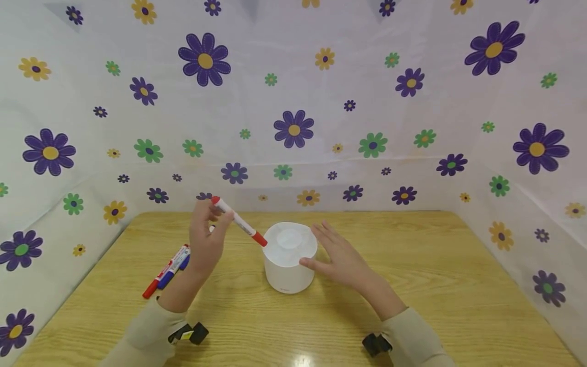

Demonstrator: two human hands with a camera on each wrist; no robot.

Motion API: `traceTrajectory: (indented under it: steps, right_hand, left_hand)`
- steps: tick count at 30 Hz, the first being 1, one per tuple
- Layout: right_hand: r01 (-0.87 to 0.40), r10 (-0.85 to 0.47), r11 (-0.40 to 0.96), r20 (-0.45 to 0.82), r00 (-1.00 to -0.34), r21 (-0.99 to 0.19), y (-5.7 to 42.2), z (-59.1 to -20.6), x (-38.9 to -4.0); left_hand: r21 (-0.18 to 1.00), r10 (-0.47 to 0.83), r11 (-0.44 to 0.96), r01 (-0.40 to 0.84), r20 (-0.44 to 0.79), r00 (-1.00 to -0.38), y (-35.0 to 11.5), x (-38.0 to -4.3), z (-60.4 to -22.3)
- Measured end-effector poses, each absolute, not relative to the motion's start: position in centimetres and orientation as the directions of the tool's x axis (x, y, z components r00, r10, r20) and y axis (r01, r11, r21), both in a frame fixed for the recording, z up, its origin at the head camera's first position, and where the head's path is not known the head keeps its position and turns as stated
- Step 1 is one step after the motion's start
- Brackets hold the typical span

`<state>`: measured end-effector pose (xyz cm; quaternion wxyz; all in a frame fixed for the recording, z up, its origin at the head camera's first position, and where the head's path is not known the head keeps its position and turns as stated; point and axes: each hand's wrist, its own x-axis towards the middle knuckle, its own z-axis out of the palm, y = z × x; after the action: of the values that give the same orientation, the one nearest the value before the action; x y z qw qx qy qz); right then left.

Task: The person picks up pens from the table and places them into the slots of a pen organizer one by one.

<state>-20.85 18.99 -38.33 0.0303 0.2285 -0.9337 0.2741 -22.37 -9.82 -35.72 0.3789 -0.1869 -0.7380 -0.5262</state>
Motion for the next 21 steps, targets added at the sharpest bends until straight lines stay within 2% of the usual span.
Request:
traceTrajectory:
  steps: [11,21]
  right_hand:
    - [-0.451,-0.417,0.738,0.187,-0.890,-0.502,19.1,-38.5,-21.0]
    - [-0.456,-0.418,0.732,0.194,-0.887,-0.507,19.2,-38.6,-21.1]
  left_hand:
    - [0.547,-0.002,0.457,0.701,0.789,-0.614,-10.3,-21.7,-37.0]
    - [0.350,0.172,0.558,0.753,0.838,-0.517,-10.8,-20.8,-37.7]
